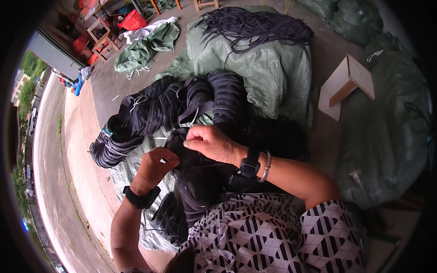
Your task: The recorder is lacing a black shoe while sitting on the floor in a warehouse-like environment.
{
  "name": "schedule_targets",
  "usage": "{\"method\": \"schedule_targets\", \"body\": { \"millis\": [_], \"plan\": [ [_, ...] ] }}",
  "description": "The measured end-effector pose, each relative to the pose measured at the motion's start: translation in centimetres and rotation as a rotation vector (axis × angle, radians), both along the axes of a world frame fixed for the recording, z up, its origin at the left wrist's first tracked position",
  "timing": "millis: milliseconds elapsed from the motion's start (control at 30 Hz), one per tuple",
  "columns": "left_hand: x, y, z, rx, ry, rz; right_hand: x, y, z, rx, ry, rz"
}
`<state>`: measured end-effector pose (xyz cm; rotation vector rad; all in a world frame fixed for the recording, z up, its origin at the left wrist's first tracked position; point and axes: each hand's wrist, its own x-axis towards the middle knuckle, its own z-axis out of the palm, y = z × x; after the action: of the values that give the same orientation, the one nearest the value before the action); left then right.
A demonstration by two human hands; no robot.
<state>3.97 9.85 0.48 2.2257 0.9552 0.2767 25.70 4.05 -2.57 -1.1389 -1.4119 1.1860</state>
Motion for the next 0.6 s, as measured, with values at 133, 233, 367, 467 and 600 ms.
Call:
{"method": "schedule_targets", "body": {
  "millis": [133,233,367,467,600],
  "plan": [
    [0.0,-0.7,0.2,0.188,0.048,-0.012,1.8,0.6,1.4,-0.194,0.731,0.023],
    [1.0,-0.6,0.8,0.295,0.070,-0.066,1.9,-1.0,0.0,-0.379,0.453,0.044],
    [1.3,-0.3,0.9,0.408,0.304,-0.154,2.2,-1.3,-1.9,-0.388,0.325,0.063],
    [1.6,-0.2,1.4,0.409,0.389,-0.198,2.1,-1.5,-2.3,-0.396,0.335,0.053],
    [2.5,-0.4,1.5,0.424,0.453,-0.229,2.1,-1.6,-2.4,-0.363,0.377,0.062]
  ]
}}
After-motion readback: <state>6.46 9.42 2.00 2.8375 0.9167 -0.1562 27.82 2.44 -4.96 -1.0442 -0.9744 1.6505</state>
